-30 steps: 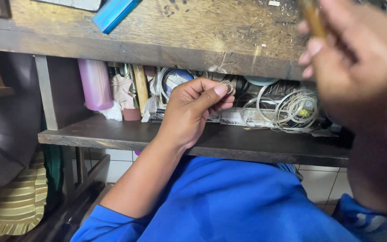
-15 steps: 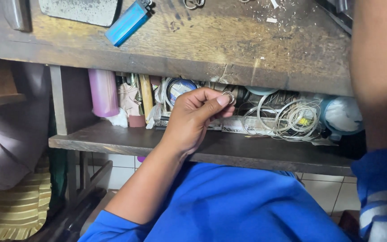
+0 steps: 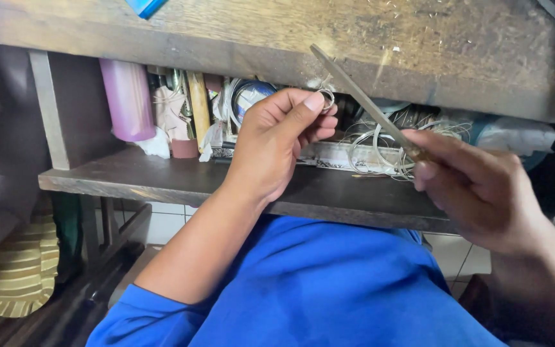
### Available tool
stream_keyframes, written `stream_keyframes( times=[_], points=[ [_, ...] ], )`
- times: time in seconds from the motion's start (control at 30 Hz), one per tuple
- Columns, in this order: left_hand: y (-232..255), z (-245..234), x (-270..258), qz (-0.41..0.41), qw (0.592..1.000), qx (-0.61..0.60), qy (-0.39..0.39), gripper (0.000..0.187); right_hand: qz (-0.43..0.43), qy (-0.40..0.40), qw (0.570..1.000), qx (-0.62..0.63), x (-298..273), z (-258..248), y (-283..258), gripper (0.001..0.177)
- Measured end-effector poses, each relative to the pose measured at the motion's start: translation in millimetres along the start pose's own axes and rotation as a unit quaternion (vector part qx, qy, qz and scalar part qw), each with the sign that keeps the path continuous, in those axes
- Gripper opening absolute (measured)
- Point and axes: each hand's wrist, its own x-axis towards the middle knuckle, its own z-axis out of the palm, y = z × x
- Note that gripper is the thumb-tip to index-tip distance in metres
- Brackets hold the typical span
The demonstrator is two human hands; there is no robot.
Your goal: Filing a small metal ring with a needle file at a jewelry workbench to smooth the surface.
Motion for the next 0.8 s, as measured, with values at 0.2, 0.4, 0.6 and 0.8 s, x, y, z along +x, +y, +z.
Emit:
stream_keyframes(
  times=[0.2,0.4,0.6,0.8],
  points=[
    [9,5,-11,-0.033,0.990,0.059,-0.122,0.015,-0.193,0.086,0.972,-0.104,40,15,-36,0.035],
    [10,4,-11,-0.028,0.987,0.027,-0.156,0.016,-0.227,0.113,0.964,-0.084,51,25,-38,0.027],
    [4,4,-8,0.007,0.997,0.022,-0.070,0.013,-0.216,0.120,0.963,-0.106,50,26,-32,0.031],
    [-2,3,0,0.049,0.998,-0.023,0.035,0.013,-0.132,0.091,0.981,-0.108,20,10,-1,0.032]
  ],
)
